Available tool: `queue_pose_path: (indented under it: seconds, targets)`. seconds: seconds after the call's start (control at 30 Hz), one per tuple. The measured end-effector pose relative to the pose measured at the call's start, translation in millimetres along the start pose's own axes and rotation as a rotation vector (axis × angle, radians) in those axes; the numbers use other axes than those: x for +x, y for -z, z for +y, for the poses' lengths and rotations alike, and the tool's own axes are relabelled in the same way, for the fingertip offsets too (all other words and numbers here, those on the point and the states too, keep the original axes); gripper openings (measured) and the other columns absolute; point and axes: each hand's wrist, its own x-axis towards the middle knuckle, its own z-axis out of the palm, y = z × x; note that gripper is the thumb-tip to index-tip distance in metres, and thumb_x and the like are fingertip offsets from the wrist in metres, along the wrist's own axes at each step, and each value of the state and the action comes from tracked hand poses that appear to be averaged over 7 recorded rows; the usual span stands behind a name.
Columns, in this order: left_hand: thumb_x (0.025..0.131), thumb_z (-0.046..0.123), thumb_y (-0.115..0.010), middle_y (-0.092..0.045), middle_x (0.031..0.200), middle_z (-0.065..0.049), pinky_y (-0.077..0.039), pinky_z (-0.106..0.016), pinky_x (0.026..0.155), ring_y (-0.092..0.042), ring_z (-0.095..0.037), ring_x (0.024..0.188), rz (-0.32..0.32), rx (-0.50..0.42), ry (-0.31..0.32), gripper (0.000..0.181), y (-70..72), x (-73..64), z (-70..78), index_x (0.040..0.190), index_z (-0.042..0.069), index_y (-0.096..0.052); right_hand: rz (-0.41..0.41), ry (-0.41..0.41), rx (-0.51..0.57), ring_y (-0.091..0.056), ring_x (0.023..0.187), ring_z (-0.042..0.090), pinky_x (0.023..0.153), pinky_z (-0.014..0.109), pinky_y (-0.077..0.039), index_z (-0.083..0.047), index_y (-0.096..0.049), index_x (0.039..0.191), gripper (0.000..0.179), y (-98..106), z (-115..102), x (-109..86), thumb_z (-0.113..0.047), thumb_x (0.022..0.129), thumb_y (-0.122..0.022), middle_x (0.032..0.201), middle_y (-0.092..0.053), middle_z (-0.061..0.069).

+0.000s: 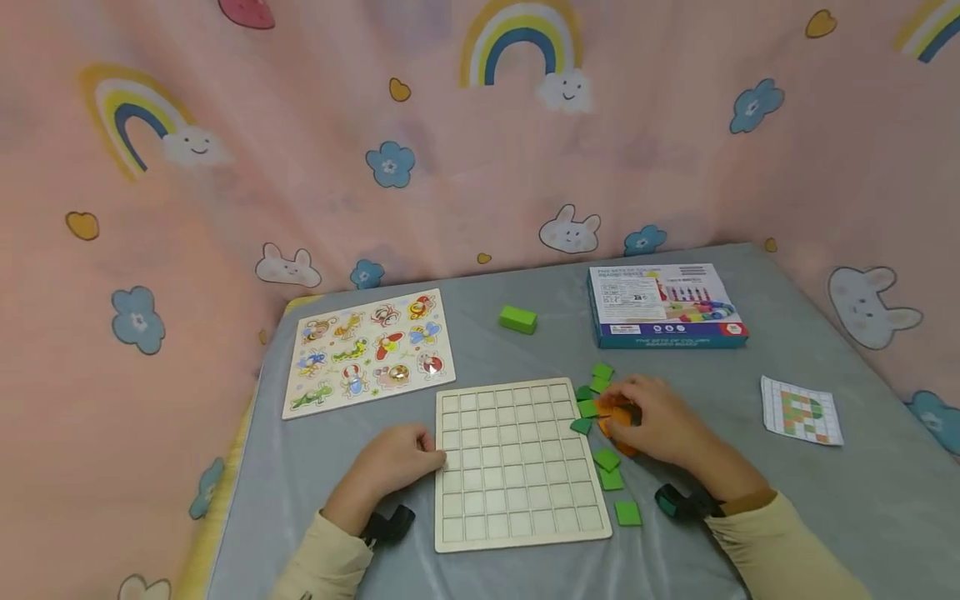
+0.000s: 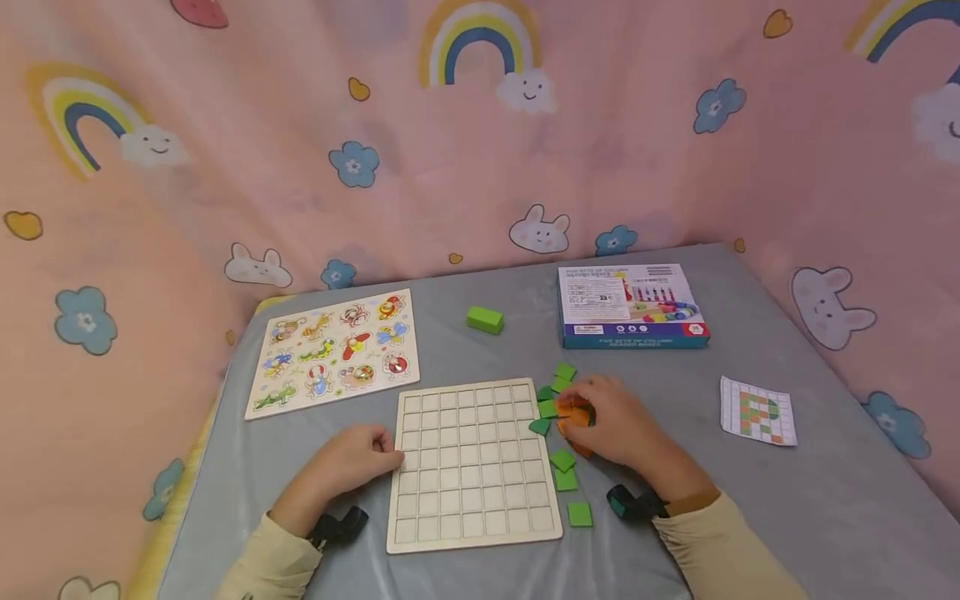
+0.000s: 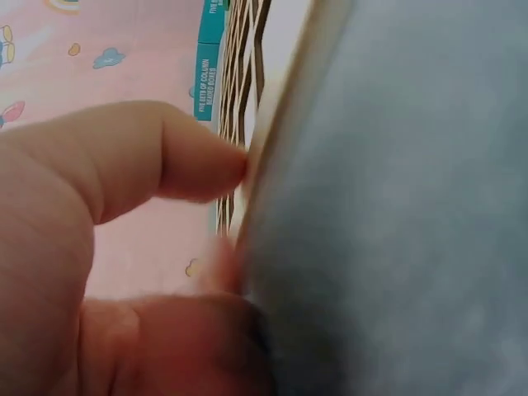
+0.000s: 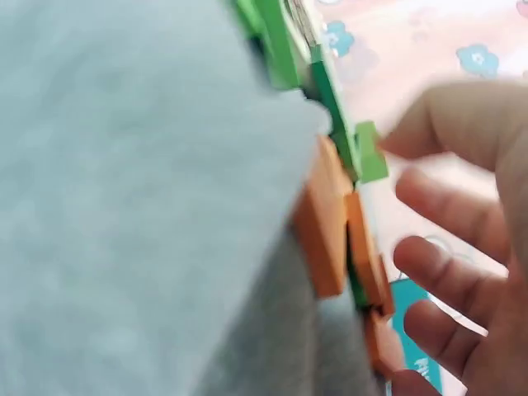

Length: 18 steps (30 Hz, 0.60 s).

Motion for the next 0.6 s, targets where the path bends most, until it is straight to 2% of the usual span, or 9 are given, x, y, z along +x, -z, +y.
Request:
queue_pose_path:
  seconds: [0.13, 0.23, 0.33, 0.43, 0.6]
  targets:
    - [0.084, 0.022, -0.077, -0.048, 0.072, -0.003, -0.035, -0.033, 0.057, -0.047, -0.018, 0.062, 0.013, -0.008, 0.025, 0.023, -1.4, 6.5, 5.9, 0.088, 0.013, -0.056, -0.046, 0.094, -0.07, -0.045, 0.127, 0.044, 0.098, 0.065, -0.032, -0.026, -0.078, 0.129, 0.039, 1.5, -5.2, -8.8, -0.043, 0.095, -0.082, 0.139, -0.06, 0.011]
    - [0.083, 0.02, -0.075, -0.047, 0.074, -0.004, -0.034, -0.033, 0.058, -0.046, -0.02, 0.063, 0.012, -0.03, 0.028, 0.023, 0.4, 9.7, 9.9, 0.091, 0.011, -0.055, -0.063, 0.14, -0.115, -0.037, 0.136, 0.051, 0.098, 0.07, -0.026, -0.029, -0.078, 0.132, 0.038, 1.8, -9.3, -12.3, -0.043, 0.097, -0.08, 0.147, -0.056, 0.015]
    - [0.083, 0.019, -0.073, -0.046, 0.074, -0.004, -0.034, -0.033, 0.057, -0.046, -0.019, 0.062, 0.011, -0.04, 0.011, 0.022, 2.9, 11.3, 12.4, 0.09, 0.011, -0.055, -0.03, 0.137, -0.156, -0.039, 0.133, 0.05, 0.097, 0.068, -0.027, -0.031, -0.082, 0.114, 0.023, 2.2, -12.4, -13.3, -0.039, 0.092, -0.086, 0.143, -0.057, 0.014]
    - [0.082, 0.02, -0.073, -0.047, 0.073, -0.003, -0.035, -0.032, 0.056, -0.046, -0.018, 0.062, 0.017, -0.031, -0.009, 0.021, 5.0, 12.0, 12.3, 0.088, 0.012, -0.055, 0.0, 0.132, -0.193, -0.044, 0.125, 0.045, 0.095, 0.065, -0.03, -0.035, -0.081, 0.102, 0.02, 2.1, -16.3, -12.0, -0.043, 0.086, -0.091, 0.134, -0.06, 0.01]
    - [0.083, 0.02, -0.073, -0.049, 0.073, -0.003, -0.035, -0.033, 0.057, -0.048, -0.019, 0.063, 0.02, -0.012, 0.01, 0.02, 7.7, 11.0, 9.4, 0.088, 0.012, -0.056, -0.052, 0.152, -0.227, -0.049, 0.118, 0.04, 0.096, 0.067, -0.031, -0.034, -0.082, 0.099, 0.023, 4.8, -21.5, -7.6, -0.049, 0.084, -0.09, 0.126, -0.064, 0.006]
